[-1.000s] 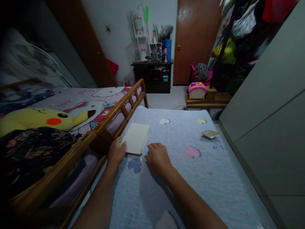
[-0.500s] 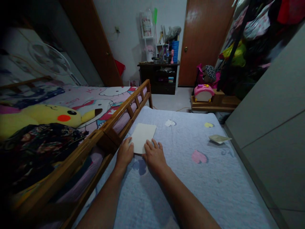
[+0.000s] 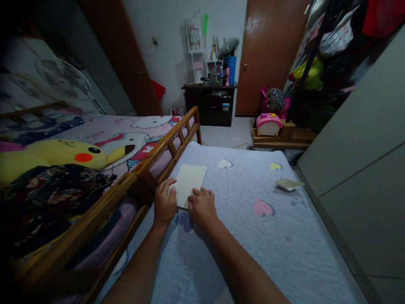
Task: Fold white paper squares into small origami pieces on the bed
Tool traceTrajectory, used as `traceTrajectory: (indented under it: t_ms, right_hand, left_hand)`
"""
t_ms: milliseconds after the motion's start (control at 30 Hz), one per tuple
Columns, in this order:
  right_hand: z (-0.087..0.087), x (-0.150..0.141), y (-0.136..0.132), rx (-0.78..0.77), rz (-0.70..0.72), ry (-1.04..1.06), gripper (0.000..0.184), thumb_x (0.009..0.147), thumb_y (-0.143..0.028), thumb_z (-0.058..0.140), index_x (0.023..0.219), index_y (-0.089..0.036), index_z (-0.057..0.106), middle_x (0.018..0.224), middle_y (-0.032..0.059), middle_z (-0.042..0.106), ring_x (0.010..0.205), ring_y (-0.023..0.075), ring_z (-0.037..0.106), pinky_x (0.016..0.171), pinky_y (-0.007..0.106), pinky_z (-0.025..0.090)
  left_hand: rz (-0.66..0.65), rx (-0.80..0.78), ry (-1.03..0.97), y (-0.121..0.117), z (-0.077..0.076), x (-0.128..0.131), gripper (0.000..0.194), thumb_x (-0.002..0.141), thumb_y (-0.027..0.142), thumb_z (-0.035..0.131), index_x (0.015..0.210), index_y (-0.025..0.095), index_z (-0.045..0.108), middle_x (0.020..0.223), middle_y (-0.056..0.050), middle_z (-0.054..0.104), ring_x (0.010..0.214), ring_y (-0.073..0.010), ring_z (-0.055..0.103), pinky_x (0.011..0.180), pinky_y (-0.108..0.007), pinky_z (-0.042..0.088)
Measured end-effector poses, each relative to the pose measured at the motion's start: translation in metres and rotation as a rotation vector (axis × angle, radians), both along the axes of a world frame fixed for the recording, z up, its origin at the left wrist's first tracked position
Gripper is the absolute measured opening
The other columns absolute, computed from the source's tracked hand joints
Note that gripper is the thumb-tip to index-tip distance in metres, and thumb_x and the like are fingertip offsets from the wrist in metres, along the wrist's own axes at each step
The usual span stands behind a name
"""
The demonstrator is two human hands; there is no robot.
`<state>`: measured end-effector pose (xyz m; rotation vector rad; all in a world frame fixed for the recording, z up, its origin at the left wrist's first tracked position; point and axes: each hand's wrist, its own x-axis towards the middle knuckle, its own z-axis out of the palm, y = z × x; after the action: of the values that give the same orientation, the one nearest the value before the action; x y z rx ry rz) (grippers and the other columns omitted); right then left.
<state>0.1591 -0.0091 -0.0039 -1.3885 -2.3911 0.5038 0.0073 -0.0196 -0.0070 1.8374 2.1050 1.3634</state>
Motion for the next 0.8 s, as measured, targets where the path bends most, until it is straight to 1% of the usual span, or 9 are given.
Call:
traceTrajectory:
  t_ms: [100,200,300,333,400,500,567,667,800]
  right_hand:
    - [0.006,-0.002,-0.001,-0.031,-0.014,-0.034,0.026,0.096,-0.024,0.046,0.089,-0.025,0.072,0.12,0.0028,0.066,0.128,0.0287,0.046,0.106,0.049,0.027]
    - [0.008,-0.003,-0.004,-0.014,-0.002,-0.065,0.019,0.089,-0.031,0.056,0.103,-0.025,0.069,0.128,0.0051,0.063,0.132,0.0345,0.041,0.108,0.058,0.021]
    - [0.005,-0.004,-0.009,0.042,0.012,-0.08,0.041,0.081,-0.04,0.068,0.118,-0.023,0.062,0.136,0.0086,0.057,0.136,0.0386,0.034,0.112,0.064,0.011]
    - [0.003,-0.004,-0.01,0.064,0.013,-0.084,0.043,0.081,-0.04,0.068,0.12,-0.023,0.061,0.138,0.0088,0.055,0.137,0.0383,0.033,0.113,0.064,0.008]
    - [-0.003,-0.005,-0.012,0.104,0.009,-0.089,0.036,0.085,-0.036,0.066,0.118,-0.024,0.061,0.138,0.0076,0.056,0.138,0.0358,0.034,0.114,0.062,0.004]
    - [-0.01,-0.005,-0.013,0.151,-0.005,-0.079,0.018,0.092,-0.029,0.058,0.109,-0.025,0.065,0.129,0.0051,0.061,0.137,0.032,0.036,0.115,0.061,0.0]
    - [-0.012,-0.005,-0.012,0.166,-0.006,-0.06,0.015,0.096,-0.027,0.054,0.102,-0.026,0.067,0.124,0.0039,0.064,0.137,0.0307,0.038,0.115,0.06,0.001]
    - [-0.013,-0.004,-0.01,0.14,-0.016,0.008,0.017,0.097,-0.027,0.052,0.095,-0.026,0.07,0.122,0.0021,0.066,0.134,0.0296,0.041,0.115,0.059,0.006]
    - [-0.012,0.002,-0.002,0.054,-0.075,0.212,0.017,0.095,-0.023,0.055,0.096,-0.029,0.072,0.112,-0.0002,0.072,0.126,0.0265,0.051,0.113,0.058,0.016]
  left_hand:
    - [-0.012,0.058,-0.005,0.0,-0.003,0.0,0.033,0.093,0.021,0.036,0.109,0.015,0.064,0.117,-0.012,0.065,0.116,-0.0259,0.056,0.106,-0.043,0.041]
    - [-0.022,0.107,-0.015,0.001,-0.006,-0.001,0.032,0.093,0.021,0.037,0.107,0.014,0.065,0.114,-0.012,0.066,0.114,-0.0256,0.057,0.104,-0.043,0.043]
    - [-0.033,0.127,-0.023,0.001,-0.007,-0.002,0.032,0.093,0.021,0.037,0.107,0.014,0.065,0.113,-0.012,0.067,0.113,-0.0251,0.058,0.103,-0.043,0.043]
    - [-0.036,0.127,-0.025,0.001,-0.006,-0.001,0.031,0.093,0.021,0.038,0.107,0.015,0.065,0.113,-0.012,0.067,0.113,-0.025,0.058,0.103,-0.043,0.044]
    - [-0.047,0.122,-0.025,0.001,-0.006,0.0,0.031,0.093,0.021,0.038,0.107,0.015,0.065,0.111,-0.011,0.068,0.112,-0.0248,0.059,0.103,-0.043,0.044]
    - [-0.071,0.115,-0.021,0.0,-0.006,0.003,0.029,0.092,0.021,0.04,0.106,0.015,0.065,0.11,-0.01,0.068,0.11,-0.0246,0.059,0.101,-0.042,0.045]
    - [-0.086,0.116,-0.017,-0.001,-0.006,0.005,0.028,0.092,0.021,0.04,0.106,0.015,0.065,0.11,-0.01,0.068,0.11,-0.0246,0.059,0.101,-0.043,0.045]
    - [-0.109,0.129,-0.008,-0.002,-0.005,0.008,0.027,0.093,0.021,0.041,0.105,0.016,0.065,0.11,-0.01,0.068,0.109,-0.0244,0.059,0.1,-0.043,0.045]
    - [-0.129,0.186,-0.005,-0.007,0.0,0.01,0.026,0.096,0.025,0.042,0.108,0.016,0.063,0.112,-0.01,0.067,0.111,-0.0242,0.058,0.1,-0.043,0.045]
